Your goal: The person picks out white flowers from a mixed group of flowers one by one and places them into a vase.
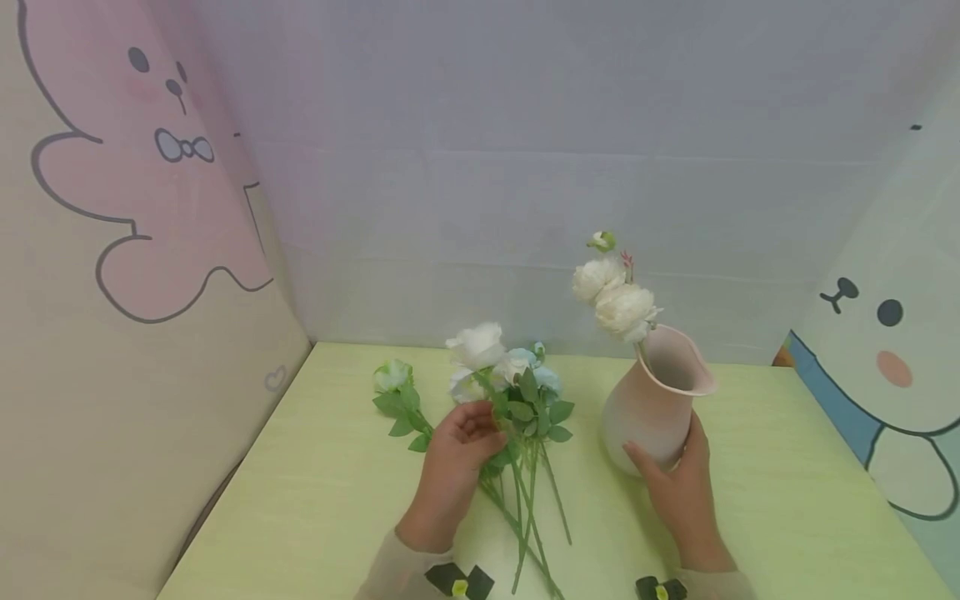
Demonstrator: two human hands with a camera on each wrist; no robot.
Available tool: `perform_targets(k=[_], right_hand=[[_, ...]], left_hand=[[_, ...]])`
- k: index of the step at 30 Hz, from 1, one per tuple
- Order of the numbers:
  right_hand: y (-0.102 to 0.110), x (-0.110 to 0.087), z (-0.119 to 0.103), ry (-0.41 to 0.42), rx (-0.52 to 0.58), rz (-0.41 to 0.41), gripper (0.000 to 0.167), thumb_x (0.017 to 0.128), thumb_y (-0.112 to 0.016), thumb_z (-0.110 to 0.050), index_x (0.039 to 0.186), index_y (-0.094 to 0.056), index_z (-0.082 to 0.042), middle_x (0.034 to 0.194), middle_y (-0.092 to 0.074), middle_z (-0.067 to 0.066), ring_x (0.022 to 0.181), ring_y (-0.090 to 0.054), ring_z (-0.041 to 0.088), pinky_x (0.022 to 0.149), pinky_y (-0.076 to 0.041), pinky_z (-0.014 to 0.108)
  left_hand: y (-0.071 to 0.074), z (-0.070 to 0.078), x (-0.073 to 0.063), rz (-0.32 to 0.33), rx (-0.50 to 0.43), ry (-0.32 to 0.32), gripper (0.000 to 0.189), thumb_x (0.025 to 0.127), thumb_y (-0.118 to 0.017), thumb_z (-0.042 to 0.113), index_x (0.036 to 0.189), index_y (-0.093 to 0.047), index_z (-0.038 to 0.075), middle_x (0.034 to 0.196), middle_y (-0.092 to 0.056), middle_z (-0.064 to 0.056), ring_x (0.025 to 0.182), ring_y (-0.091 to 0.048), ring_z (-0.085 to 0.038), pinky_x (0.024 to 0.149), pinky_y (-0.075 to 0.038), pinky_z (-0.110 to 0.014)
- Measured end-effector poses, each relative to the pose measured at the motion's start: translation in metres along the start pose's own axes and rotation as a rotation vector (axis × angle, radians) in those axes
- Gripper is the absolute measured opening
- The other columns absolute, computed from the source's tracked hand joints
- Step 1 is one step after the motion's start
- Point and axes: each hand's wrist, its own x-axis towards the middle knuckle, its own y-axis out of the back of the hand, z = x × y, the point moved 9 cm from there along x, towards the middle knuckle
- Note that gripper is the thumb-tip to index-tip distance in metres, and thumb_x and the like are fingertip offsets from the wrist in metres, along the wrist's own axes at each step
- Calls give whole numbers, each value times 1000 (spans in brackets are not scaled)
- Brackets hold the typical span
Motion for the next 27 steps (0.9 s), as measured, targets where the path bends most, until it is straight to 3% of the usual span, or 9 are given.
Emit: perform_targets(k=[6,13,20,27], right_hand=[[0,0,1,-2,-3,-1,108,86,-86,-23,165,-12,-12,156,-31,24,140,-35,42,114,-29,66],[-1,0,1,-5,-3,-3,109,87,-86,-23,166,-11,-13,156,-31,25,140,-35,43,113,-30,67],[-2,1,0,12,13,-6,108,86,-86,-19,165,-13,-12,154,-33,24,138,-37,41,113,-30,66],[0,1,2,5,1,1,109,85,-86,-21,165,-12,-13,156,-32,24,139,-36,42,113,-30,67]], left_hand=[[3,12,-3,17,-12,-27,37,88,-68,-11,123,-58,-5,110,-63,-11,104,-62,-24,89,-57,-29],[3,23,-9,6,-61,-80,23,90,-64,-12,109,-58,0,106,-63,-9,102,-64,-23,84,-56,-27],[3,22,-10,4,-80,-123,29,92,-67,-8,121,-61,-6,110,-66,-16,102,-66,-24,79,-59,-28],[2,20,-12,73,-89,-119,29,91,-74,-1,116,-64,-10,105,-70,-16,97,-71,-23,82,-61,-31]])
